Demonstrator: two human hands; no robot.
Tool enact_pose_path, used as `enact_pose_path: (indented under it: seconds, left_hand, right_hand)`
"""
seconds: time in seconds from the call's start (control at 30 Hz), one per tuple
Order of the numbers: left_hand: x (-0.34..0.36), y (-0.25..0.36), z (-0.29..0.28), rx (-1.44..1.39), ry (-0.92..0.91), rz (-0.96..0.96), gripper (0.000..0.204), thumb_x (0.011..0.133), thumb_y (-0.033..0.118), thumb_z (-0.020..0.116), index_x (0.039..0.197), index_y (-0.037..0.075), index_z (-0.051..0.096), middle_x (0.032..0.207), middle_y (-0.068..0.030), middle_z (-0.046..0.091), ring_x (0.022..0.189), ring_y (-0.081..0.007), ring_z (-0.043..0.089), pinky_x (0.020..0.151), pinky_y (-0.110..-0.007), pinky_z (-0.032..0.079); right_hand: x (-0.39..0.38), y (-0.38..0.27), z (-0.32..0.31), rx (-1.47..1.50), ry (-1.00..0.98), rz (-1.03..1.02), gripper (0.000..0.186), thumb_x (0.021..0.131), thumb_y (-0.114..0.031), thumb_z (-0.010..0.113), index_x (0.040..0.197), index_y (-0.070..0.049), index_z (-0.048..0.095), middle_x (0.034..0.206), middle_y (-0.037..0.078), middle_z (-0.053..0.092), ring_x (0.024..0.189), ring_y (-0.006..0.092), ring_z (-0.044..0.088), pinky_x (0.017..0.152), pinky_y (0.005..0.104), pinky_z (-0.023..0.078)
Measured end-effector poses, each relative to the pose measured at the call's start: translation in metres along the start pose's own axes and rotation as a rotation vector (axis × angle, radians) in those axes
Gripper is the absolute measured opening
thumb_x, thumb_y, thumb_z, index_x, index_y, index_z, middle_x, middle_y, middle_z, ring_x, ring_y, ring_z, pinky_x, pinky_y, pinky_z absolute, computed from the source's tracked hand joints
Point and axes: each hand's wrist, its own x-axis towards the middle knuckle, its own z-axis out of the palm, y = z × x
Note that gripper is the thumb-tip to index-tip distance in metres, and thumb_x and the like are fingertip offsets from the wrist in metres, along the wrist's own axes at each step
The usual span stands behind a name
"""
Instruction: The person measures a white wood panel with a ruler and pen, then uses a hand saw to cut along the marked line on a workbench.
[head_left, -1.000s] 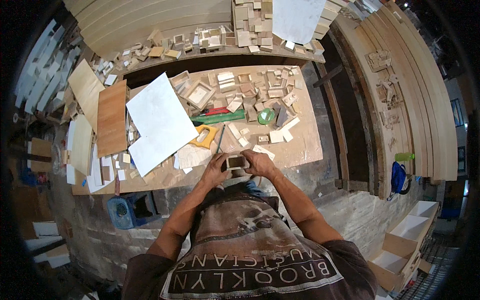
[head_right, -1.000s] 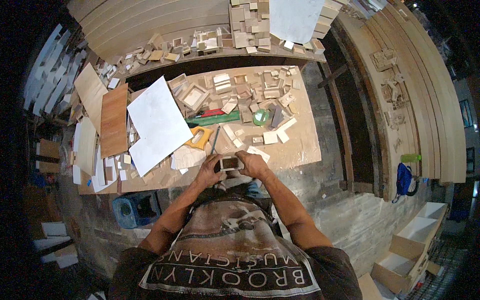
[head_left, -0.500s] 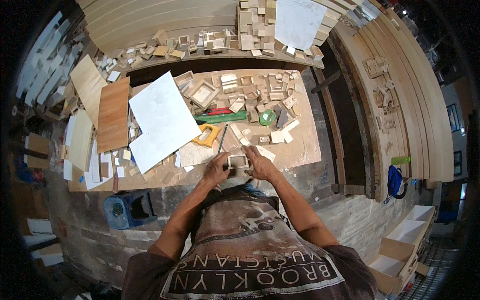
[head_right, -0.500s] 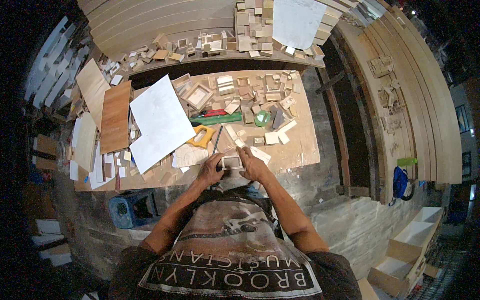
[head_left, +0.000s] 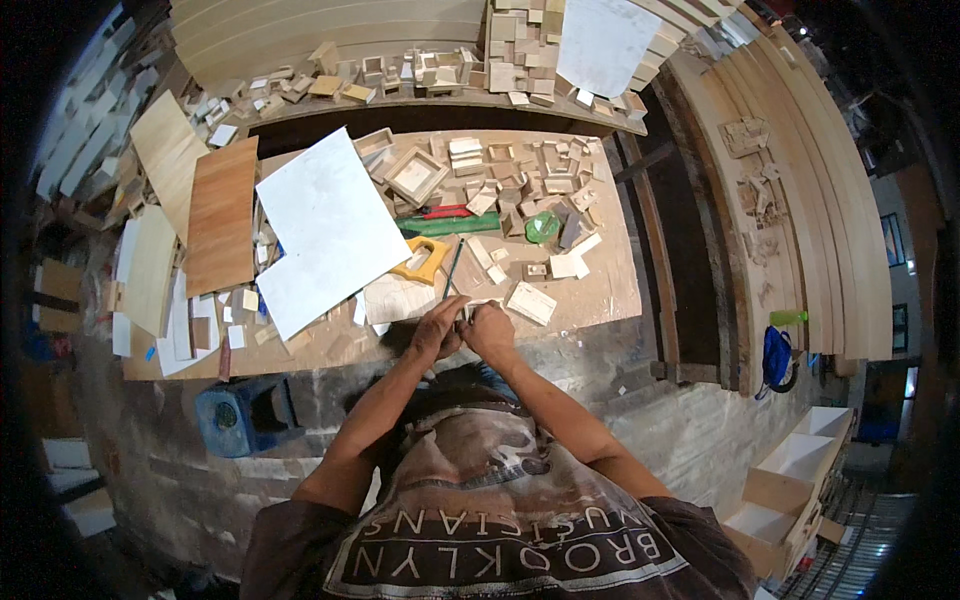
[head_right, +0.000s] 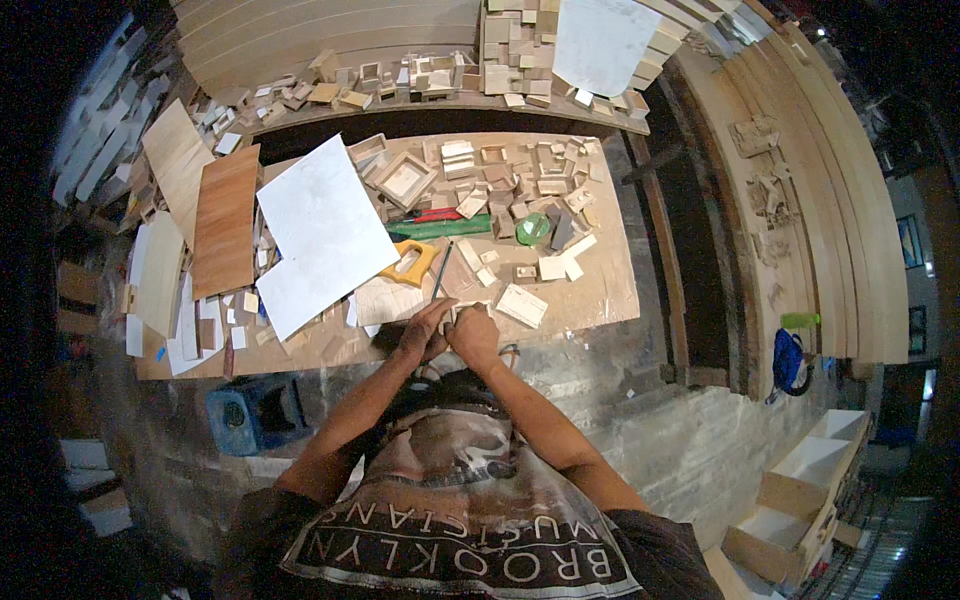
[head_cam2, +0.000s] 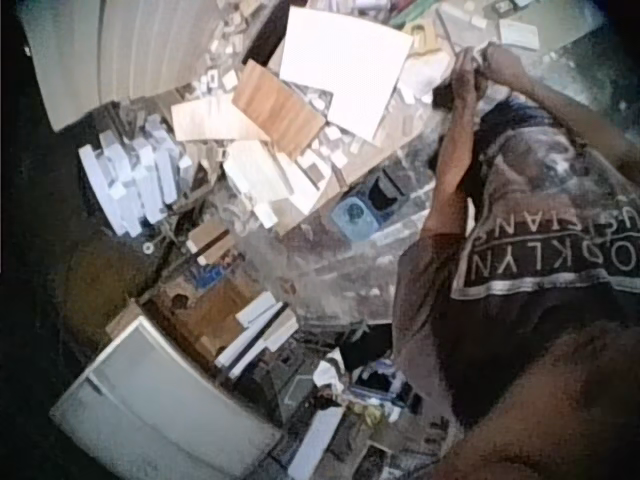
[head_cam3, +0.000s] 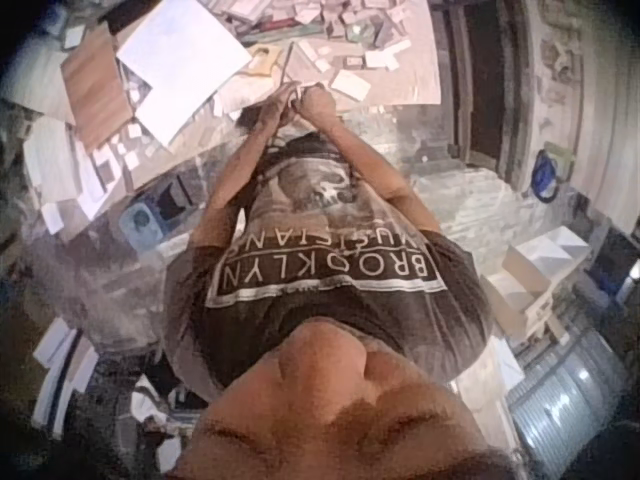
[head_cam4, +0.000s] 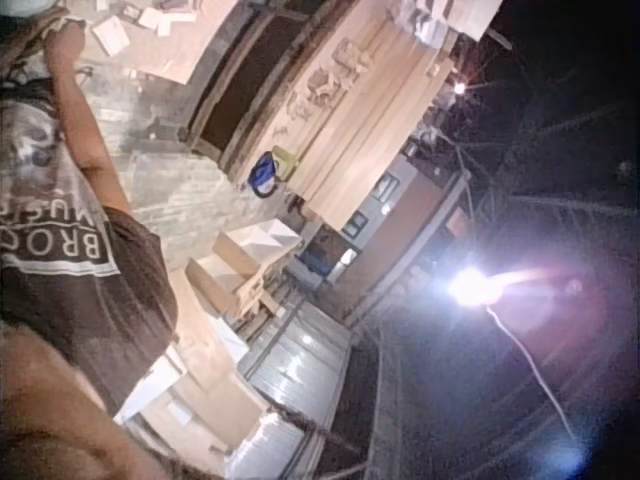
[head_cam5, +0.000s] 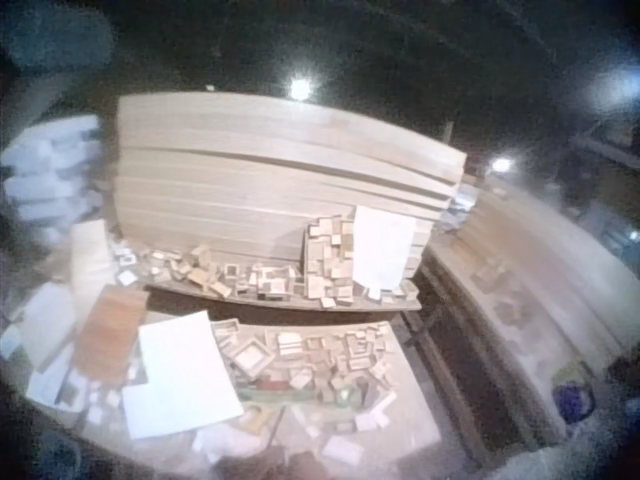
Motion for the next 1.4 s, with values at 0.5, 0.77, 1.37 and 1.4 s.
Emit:
enact_pose_path:
  seconds: [0.5, 0.77, 1.37, 1.4]
  left_hand:
    - [0.0, -0.005, 0.006, 0.104, 0.056, 0.084, 0.052, 0.08, -0.002, 0.066, 0.132, 0.002, 0.058, 0.129, -0.0181, 0.062, 0.115, -0.038, 0.062, 0.095, -0.041, 0.052]
    - [0.0, -0.008, 0.004, 0.073, 0.023, 0.064, 0.054, 0.08, 0.004, 0.069, 0.133, 0.003, 0.057, 0.131, -0.0214, 0.061, 0.119, -0.04, 0.061, 0.099, -0.042, 0.051]
    - [0.002, 0.001, 0.001, 0.115, 0.026, 0.066, 0.05, 0.081, -0.005, 0.063, 0.131, 0.0, 0.06, 0.129, -0.0196, 0.062, 0.116, -0.0377, 0.063, 0.094, -0.041, 0.053]
    - [0.001, 0.005, -0.002, 0.122, 0.018, 0.065, 0.051, 0.08, -0.005, 0.064, 0.131, 0.0, 0.059, 0.129, -0.0196, 0.062, 0.116, -0.0376, 0.062, 0.094, -0.041, 0.053]
  right_hand:
    - [0.008, -0.005, 0.034, 0.122, 0.209, 0.05, 0.02, 0.079, -0.012, 0.068, 0.077, 0.007, 0.071, 0.081, 0.031, 0.068, 0.077, 0.045, 0.07, 0.073, 0.0513, 0.056]
    - [0.001, -0.012, 0.035, 0.065, 0.259, 0.134, 0.025, 0.083, -0.018, 0.066, 0.079, 0.006, 0.072, 0.083, 0.028, 0.07, 0.08, 0.0438, 0.07, 0.074, 0.0508, 0.056]
    - [0.001, -0.002, 0.041, 0.168, 0.244, 0.042, 0.019, 0.08, -0.009, 0.071, 0.084, 0.008, 0.067, 0.09, 0.031, 0.065, 0.091, 0.0472, 0.064, 0.083, 0.0515, 0.052]
    - [-0.003, -0.002, 0.041, 0.198, 0.276, 0.02, 0.018, 0.078, -0.007, 0.072, 0.086, 0.008, 0.066, 0.092, 0.03, 0.064, 0.092, 0.0473, 0.063, 0.084, 0.0512, 0.052]
